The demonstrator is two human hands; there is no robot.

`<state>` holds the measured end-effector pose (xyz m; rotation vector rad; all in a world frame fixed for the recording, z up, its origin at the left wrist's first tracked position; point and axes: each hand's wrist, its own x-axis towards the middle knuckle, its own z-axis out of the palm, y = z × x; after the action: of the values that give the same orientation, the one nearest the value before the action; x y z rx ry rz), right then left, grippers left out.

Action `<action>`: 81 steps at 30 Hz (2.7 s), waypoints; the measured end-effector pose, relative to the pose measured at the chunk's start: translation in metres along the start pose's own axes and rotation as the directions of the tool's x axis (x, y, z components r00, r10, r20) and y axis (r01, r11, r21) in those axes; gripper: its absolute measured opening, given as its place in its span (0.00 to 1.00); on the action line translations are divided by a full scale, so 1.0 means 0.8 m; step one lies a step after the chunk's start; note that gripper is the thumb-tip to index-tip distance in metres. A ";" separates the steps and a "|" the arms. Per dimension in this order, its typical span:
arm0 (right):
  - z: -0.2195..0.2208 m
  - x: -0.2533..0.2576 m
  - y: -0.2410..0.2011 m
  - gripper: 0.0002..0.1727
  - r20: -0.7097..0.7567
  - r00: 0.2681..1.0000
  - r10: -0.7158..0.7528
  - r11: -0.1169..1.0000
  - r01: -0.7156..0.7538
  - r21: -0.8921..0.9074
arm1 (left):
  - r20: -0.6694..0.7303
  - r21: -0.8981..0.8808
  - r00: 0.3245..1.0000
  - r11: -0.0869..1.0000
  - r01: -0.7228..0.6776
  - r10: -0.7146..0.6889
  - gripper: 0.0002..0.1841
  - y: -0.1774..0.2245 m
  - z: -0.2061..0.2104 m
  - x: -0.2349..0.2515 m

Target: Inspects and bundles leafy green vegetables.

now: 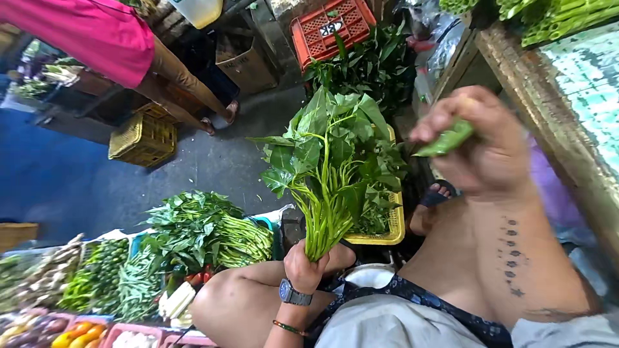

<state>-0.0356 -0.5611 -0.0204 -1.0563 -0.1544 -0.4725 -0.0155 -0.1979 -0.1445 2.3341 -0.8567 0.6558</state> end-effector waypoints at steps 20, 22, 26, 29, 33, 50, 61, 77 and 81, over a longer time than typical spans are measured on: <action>0.056 -0.006 0.033 0.07 0.215 0.902 -0.373 0.471 0.384 -0.794 | -0.039 -0.026 0.999 0.999 0.035 -0.036 0.23 -0.008 -0.001 0.009; 0.059 -0.006 0.041 0.07 0.307 0.873 -0.379 0.374 0.448 -0.812 | -0.034 0.006 0.999 1.000 0.012 -0.012 0.23 -0.007 0.001 0.009; 0.059 -0.007 0.052 0.11 0.373 0.893 -0.249 0.246 0.431 -0.868 | -0.035 0.021 0.999 1.000 -0.020 0.021 0.23 -0.003 0.003 0.009; 0.060 -0.009 0.054 0.10 0.333 0.917 -0.220 0.246 0.382 -0.891 | -0.036 0.028 0.999 1.000 -0.013 0.014 0.22 -0.001 0.003 0.010; 0.065 -0.012 0.051 0.13 0.308 0.936 -0.169 0.250 0.342 -0.906 | -0.016 0.026 1.000 1.000 -0.008 0.008 0.23 -0.002 0.004 0.009; 0.056 -0.006 0.056 0.10 0.453 0.889 -0.067 0.135 0.458 -0.879 | -0.008 0.052 1.000 0.999 -0.014 0.015 0.23 -0.002 0.006 0.006; 0.036 -0.010 0.005 0.06 0.073 0.875 -0.478 0.629 0.399 -0.667 | -0.051 -0.028 0.999 0.999 0.015 -0.017 0.23 -0.006 0.000 0.005; 0.009 0.000 -0.010 0.11 0.143 0.986 -0.084 0.623 0.164 -0.765 | -0.072 -0.202 0.974 0.960 0.196 -0.214 0.24 -0.002 -0.003 0.015; 0.024 -0.001 0.004 0.10 0.146 0.971 -0.188 0.575 0.229 -0.786 | -0.042 -0.170 0.975 0.964 0.206 -0.216 0.24 -0.001 -0.003 0.016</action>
<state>-0.0329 -0.5431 -0.0142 -1.9702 -0.1044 -0.7698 -0.0067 -0.2015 -0.1355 2.2051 -0.5999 0.5404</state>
